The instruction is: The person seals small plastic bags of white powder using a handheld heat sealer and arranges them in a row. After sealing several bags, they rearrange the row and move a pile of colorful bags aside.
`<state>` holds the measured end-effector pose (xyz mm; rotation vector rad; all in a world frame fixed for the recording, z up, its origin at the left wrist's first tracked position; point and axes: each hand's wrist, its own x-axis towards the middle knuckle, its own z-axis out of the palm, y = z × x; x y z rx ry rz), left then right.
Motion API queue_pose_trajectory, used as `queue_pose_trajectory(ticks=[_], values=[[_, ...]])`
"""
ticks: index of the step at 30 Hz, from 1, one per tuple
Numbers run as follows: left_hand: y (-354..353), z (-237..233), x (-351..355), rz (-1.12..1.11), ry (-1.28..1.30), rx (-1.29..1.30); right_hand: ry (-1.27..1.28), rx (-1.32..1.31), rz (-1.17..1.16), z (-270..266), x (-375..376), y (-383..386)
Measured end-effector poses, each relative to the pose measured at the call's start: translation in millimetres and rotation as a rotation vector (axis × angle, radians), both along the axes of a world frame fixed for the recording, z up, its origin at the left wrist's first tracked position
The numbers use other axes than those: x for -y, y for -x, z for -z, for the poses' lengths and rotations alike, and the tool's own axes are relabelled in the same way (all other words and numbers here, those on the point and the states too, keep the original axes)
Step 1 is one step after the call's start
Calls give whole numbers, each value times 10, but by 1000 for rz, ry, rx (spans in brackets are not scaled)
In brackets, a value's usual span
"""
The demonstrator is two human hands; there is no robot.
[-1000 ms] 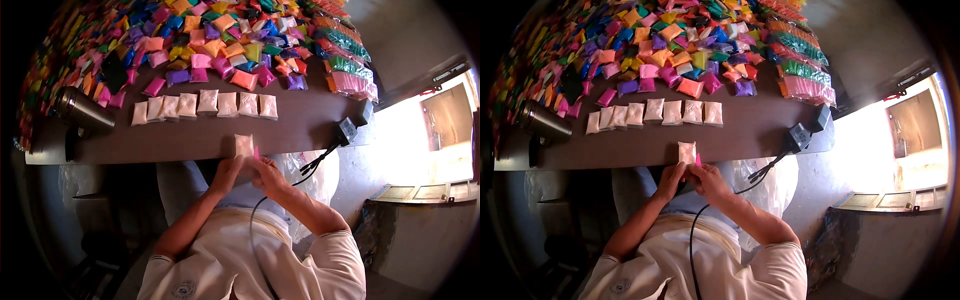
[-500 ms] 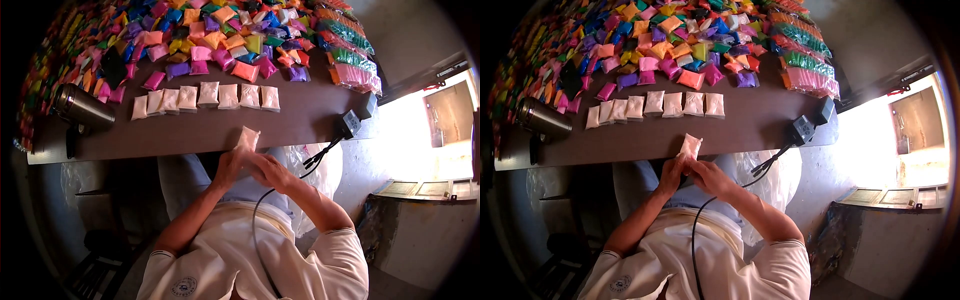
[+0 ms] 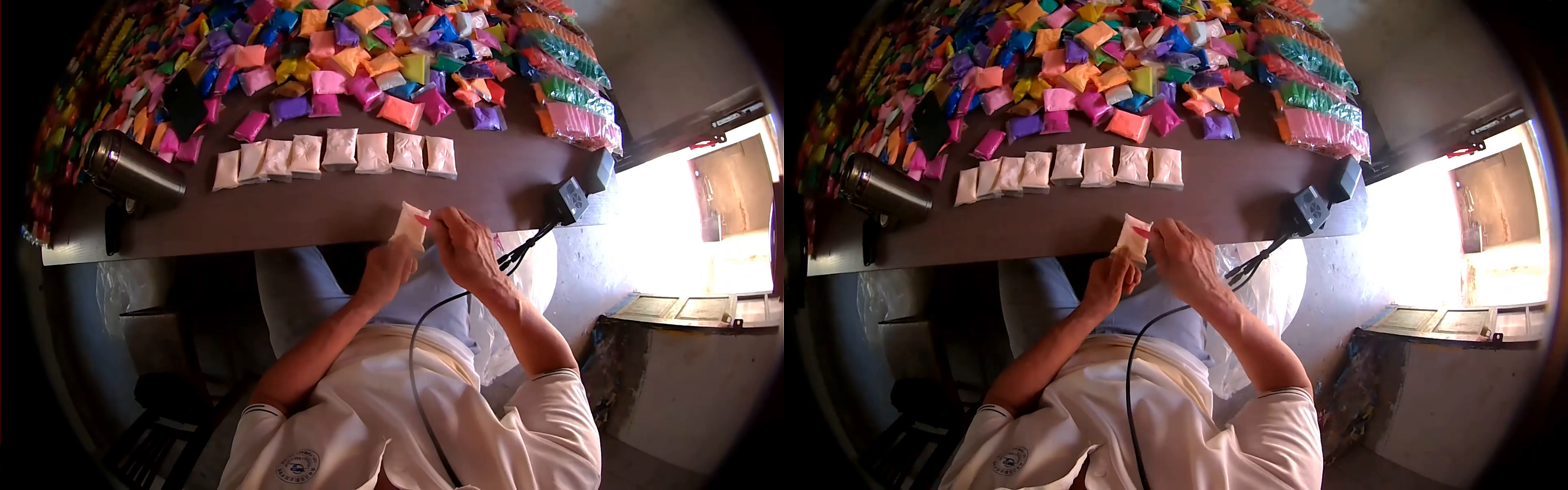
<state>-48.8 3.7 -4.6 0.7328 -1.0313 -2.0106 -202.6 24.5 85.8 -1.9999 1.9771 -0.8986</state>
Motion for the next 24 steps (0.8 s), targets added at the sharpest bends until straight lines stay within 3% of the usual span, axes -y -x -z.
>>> queue_pose_trajectory(ticks=[3,12,15,18,20,24], values=[[6,-74,-7,-9,37,190,-50,23,-2,87,42,-27],[67,-98,-30,-30,62,132,-43,17,-3,218,130,90],[40,-157,-20,-8,84,151,-211,27,145,210,204,170],[8,-94,-38,-42,88,170,-184,101,85,218,214,242],[-12,41,-50,-44,105,196,-231,404,125,174,208,279],[15,-96,-6,40,16,231,-184,365,79,126,78,46]])
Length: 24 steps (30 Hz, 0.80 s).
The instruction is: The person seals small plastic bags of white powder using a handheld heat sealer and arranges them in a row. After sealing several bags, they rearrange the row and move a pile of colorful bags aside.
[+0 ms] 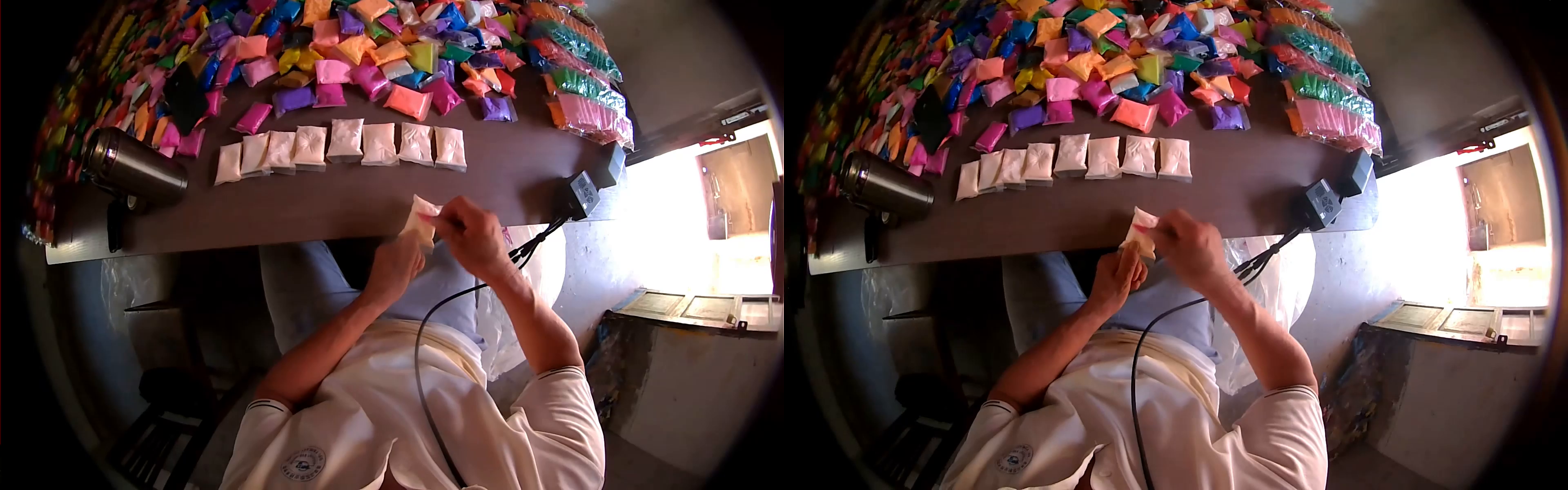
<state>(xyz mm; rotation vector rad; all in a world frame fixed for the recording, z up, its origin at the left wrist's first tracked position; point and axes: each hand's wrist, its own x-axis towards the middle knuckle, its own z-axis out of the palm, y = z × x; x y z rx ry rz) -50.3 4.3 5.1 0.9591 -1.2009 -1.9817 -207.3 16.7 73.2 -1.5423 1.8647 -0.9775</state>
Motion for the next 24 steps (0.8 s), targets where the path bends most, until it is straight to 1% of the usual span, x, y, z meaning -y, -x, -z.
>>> queue_pose_trajectory(ticks=[2,3,4,5,6,8,9,10,11,13,14,15,16,18,19,20,21,22,23,24], values=[[39,38,9,-2,44,15,178,-369,-136,15,5,-75],[51,11,18,-6,89,28,178,-368,-133,10,13,-83],[54,-18,29,-7,90,29,209,-426,-152,-3,43,-83],[49,-48,37,8,100,70,241,-484,-173,-14,74,-87],[35,-98,26,25,106,115,237,-480,-173,-19,76,-106],[45,-174,27,23,134,116,224,-562,-132,-46,67,-150],[54,-188,44,16,171,111,222,-561,-134,-72,67,-169],[52,-162,44,16,167,112,142,-565,-106,-99,54,-194],[55,-118,45,5,123,88,64,-568,-75,-112,45,-216],[57,-51,41,-2,85,58,25,-573,-52,-94,60,-248],[56,-24,43,-21,201,89,-10,-579,-30,-83,77,-260],[62,-56,36,-40,314,118,-8,-585,-27,-56,81,-289],[70,-91,24,-40,316,111,21,-580,2,-16,86,-326],[74,-184,39,-31,267,254,61,-582,33,20,86,-280],[84,-116,17,-37,275,249,-20,-429,15,18,74,-174],[98,37,-26,-49,346,184,-96,-274,-10,11,84,-63],[91,124,-36,-62,415,125,-159,-269,-19,2,94,59],[57,120,-53,-66,413,138,-211,-269,19,-58,79,110],[49,122,-64,-67,357,80,-161,-208,20,-132,65,148],[49,127,-70,-66,300,19,-153,-236,26,-156,64,172]])
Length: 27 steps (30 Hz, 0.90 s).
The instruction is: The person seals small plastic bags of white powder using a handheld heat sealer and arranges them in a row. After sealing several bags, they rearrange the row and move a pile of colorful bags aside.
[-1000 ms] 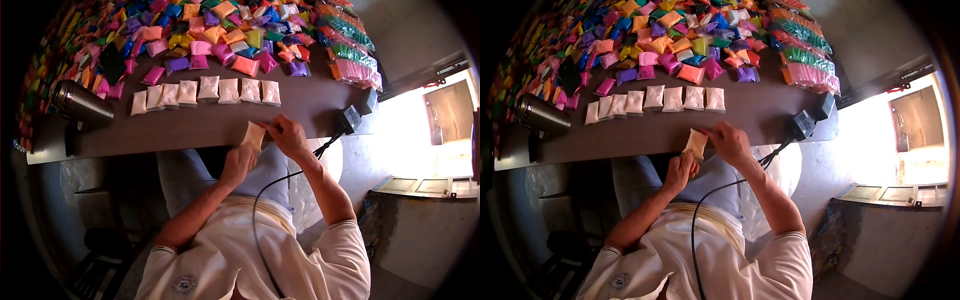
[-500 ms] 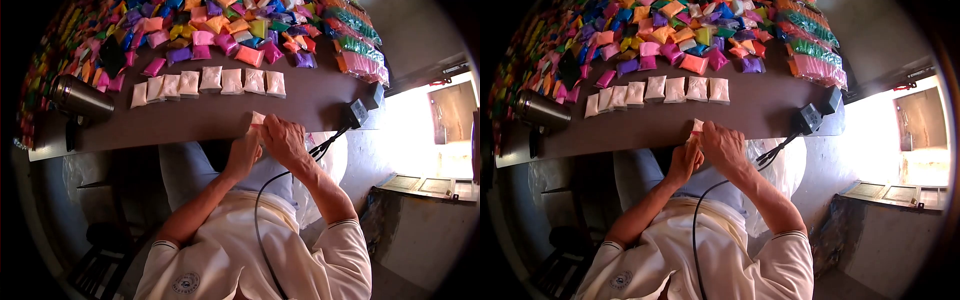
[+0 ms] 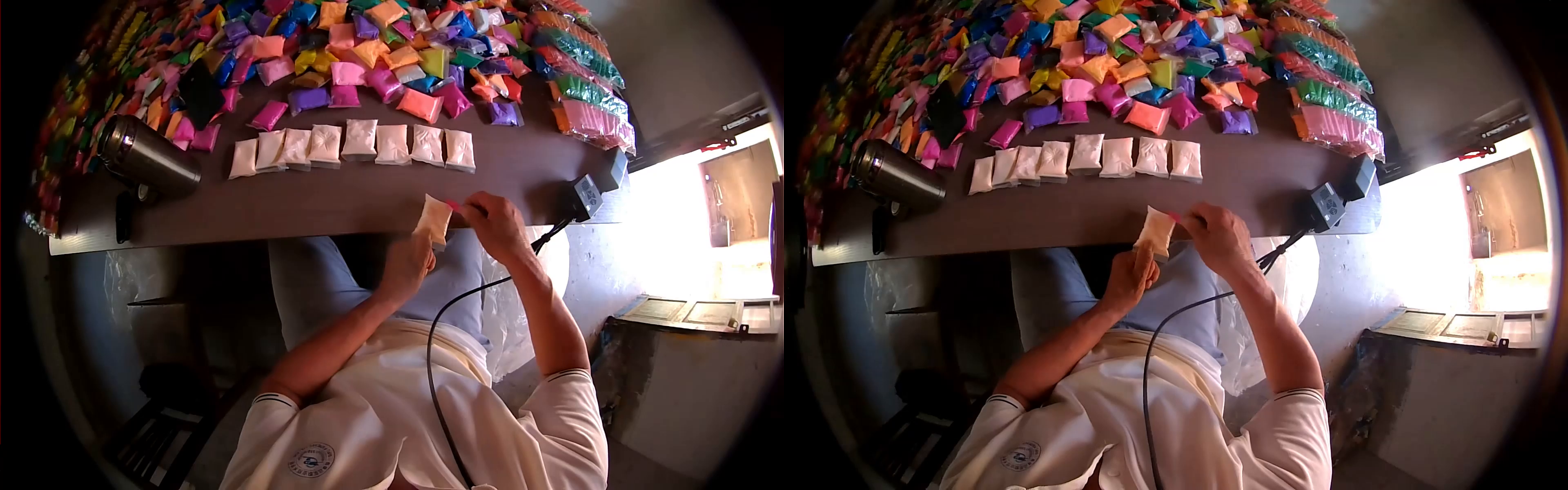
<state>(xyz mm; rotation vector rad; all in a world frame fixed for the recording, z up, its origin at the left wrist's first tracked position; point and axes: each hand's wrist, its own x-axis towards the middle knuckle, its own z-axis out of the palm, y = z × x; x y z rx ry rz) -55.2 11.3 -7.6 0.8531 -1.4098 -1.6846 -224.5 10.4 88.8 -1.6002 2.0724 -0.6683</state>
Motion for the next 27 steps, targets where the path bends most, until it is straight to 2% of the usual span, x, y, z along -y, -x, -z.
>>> queue_pose_trajectory(ticks=[5,7,9,11,14,18,19,20,21,22,23,24,27], values=[[7,1,29,-4,79,52,17,15,-55,-77,-11,-146],[18,-58,83,6,117,99,94,-58,-110,-99,41,-209],[-21,-91,64,48,25,121,123,-127,-127,-64,109,-216],[11,-96,94,27,71,81,181,-350,-217,-11,170,-234],[53,-33,87,-18,145,42,197,-406,-308,32,228,-205],[57,-175,87,-22,168,36,174,-386,-261,75,203,-214],[62,-192,79,-20,180,27,154,-224,-219,148,204,-161],[70,-184,53,-11,-69,-50,136,-63,-176,188,212,-84],[73,-154,35,0,-322,-124,147,-74,-172,157,211,21],[33,-53,19,6,-318,-128,89,85,-72,135,180,150],[-23,89,18,37,-174,-37,30,245,22,119,163,259],[-50,72,24,68,-35,56,-21,298,64,37,113,299],[-39,-11,16,96,-123,96,66,296,-19,49,-75,295]])
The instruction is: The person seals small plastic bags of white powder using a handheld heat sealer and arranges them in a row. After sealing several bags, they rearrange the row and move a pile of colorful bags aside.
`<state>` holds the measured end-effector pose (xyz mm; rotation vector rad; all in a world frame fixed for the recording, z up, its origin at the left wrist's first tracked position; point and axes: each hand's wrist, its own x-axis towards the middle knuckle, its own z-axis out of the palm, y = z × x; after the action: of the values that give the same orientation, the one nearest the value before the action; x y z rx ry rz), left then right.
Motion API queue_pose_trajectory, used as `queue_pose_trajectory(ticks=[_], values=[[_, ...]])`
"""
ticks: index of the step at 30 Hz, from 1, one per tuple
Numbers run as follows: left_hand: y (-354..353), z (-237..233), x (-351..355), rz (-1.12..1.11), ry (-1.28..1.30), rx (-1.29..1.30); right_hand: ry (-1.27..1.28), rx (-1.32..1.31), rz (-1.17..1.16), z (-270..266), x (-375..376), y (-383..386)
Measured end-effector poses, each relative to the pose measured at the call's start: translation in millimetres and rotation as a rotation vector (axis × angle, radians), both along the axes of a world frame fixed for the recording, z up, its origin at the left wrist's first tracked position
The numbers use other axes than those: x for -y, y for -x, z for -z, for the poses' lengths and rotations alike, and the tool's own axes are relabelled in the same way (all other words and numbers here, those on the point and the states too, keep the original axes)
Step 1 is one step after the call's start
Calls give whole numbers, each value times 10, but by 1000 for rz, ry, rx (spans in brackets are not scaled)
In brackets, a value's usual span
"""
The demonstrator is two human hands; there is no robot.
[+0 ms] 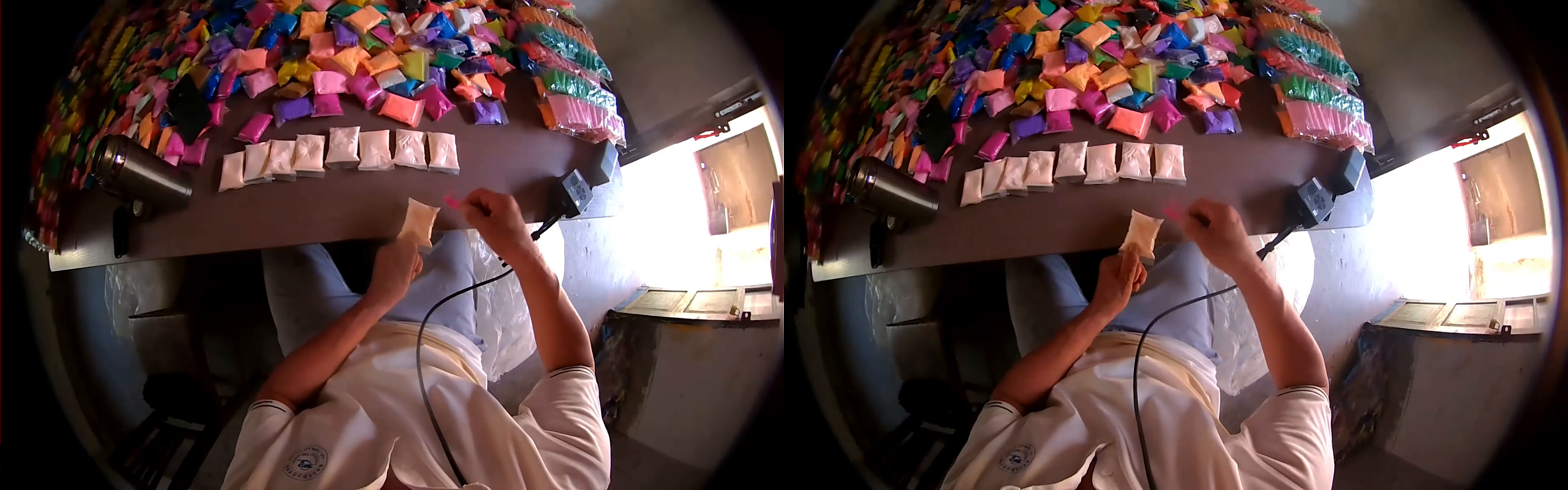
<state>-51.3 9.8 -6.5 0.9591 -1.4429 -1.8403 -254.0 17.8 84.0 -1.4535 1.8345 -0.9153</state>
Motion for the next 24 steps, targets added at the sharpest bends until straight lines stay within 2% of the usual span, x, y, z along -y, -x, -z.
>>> queue_pose_trajectory(ticks=[1,7,9,11,15,17,20,22,24], values=[[18,-5,14,4,0,-1,78,-133,-18,25,-27,-73],[64,-132,47,-6,37,18,42,-332,-73,26,79,-308],[105,-189,47,-100,-118,-96,48,-403,-95,111,140,-308],[150,-182,46,-111,-132,-142,164,-446,-47,244,147,-335],[202,-234,58,-126,-165,-187,134,-396,54,200,100,-360],[171,-113,19,-116,-105,-144,-21,-239,56,202,100,-231],[95,-60,-5,-95,-67,-78,-50,-129,11,145,57,-145],[99,-106,-25,-83,-95,-61,-44,-228,24,182,64,-200],[147,-177,10,-82,-83,-174,-29,-327,30,180,108,-252]])
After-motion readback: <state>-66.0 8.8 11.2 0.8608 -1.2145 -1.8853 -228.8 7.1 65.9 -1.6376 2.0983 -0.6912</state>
